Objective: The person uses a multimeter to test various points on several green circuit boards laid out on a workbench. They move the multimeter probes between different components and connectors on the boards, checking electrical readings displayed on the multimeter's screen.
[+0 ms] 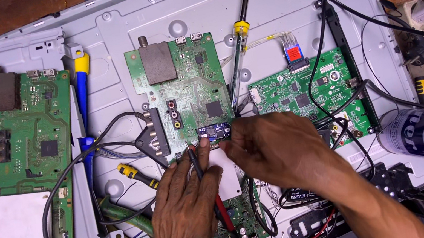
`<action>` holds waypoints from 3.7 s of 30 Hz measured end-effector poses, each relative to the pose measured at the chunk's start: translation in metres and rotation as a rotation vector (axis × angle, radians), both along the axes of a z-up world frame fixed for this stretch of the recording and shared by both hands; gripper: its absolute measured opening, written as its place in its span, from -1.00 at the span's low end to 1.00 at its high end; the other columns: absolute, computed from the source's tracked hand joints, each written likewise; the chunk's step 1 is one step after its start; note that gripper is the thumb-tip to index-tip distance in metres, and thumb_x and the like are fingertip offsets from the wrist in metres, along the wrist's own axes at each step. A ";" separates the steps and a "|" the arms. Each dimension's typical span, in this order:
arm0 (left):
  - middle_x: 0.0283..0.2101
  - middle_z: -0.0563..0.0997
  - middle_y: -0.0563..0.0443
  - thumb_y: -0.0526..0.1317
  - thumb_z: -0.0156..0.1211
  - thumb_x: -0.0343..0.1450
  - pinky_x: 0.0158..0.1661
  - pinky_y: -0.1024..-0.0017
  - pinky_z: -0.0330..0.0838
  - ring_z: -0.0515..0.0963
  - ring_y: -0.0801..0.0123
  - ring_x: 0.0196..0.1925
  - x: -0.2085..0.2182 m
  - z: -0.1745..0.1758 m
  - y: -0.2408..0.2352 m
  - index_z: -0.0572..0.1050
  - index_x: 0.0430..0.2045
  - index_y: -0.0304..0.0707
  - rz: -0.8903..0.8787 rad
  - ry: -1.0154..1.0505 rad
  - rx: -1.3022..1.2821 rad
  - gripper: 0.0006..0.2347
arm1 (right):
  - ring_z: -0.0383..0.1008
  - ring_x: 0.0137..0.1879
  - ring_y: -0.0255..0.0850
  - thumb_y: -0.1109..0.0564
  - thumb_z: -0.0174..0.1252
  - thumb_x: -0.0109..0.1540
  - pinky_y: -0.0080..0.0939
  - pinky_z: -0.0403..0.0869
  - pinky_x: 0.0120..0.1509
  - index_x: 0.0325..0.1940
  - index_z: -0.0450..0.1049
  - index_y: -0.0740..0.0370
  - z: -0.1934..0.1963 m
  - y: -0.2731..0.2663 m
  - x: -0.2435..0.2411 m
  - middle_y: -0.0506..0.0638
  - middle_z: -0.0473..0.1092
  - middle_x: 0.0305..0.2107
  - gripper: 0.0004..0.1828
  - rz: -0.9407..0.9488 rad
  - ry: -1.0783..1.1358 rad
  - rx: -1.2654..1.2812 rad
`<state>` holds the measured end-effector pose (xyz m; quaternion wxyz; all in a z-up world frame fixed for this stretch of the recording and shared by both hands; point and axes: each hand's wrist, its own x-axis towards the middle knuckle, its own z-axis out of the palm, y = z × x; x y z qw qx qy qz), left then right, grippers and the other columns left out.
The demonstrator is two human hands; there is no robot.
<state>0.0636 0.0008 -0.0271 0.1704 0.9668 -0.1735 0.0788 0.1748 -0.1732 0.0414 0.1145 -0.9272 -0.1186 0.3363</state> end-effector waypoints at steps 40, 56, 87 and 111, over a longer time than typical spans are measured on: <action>0.40 0.41 -0.07 -0.38 -0.06 0.44 0.20 0.14 0.33 0.51 0.00 0.30 0.001 -0.002 -0.001 0.45 -0.20 -0.18 0.007 -0.057 -0.035 -0.85 | 0.59 -0.45 -0.36 -0.14 -0.21 0.34 -0.25 0.49 0.00 -0.63 0.59 -0.07 -0.003 0.020 0.015 -0.27 0.53 -0.73 -0.42 -0.016 0.281 0.026; 0.38 0.45 -0.05 -0.34 -0.06 0.48 0.29 0.17 0.27 0.49 0.07 0.34 -0.001 -0.002 -0.002 0.45 -0.14 -0.16 -0.006 -0.114 0.078 -0.85 | 0.50 -0.51 -0.29 -0.23 -0.19 0.38 -0.29 0.47 -0.19 -0.54 0.64 0.04 0.004 0.024 0.026 -0.09 0.57 -0.68 -0.36 -0.040 0.368 -0.039; 0.33 0.51 0.03 -0.53 0.04 0.21 0.24 0.15 0.33 0.51 0.02 0.30 0.000 0.001 -0.001 0.41 -0.14 -0.16 0.003 -0.110 0.001 -0.63 | 0.54 0.06 0.25 -0.28 0.14 0.32 0.27 0.55 0.06 0.03 0.53 0.09 0.024 0.046 0.035 0.22 0.51 -0.08 -0.55 0.355 -0.108 -0.360; 0.35 0.49 0.03 -0.47 0.01 0.29 0.24 0.13 0.32 0.52 0.00 0.29 0.000 -0.006 0.000 0.43 -0.14 -0.15 -0.004 -0.115 0.002 -0.70 | 0.54 -0.42 -0.12 0.24 0.15 0.23 -0.14 0.46 -0.42 -0.26 0.43 -0.02 -0.010 0.008 0.016 -0.14 0.47 -0.49 -0.86 0.873 -0.963 -0.128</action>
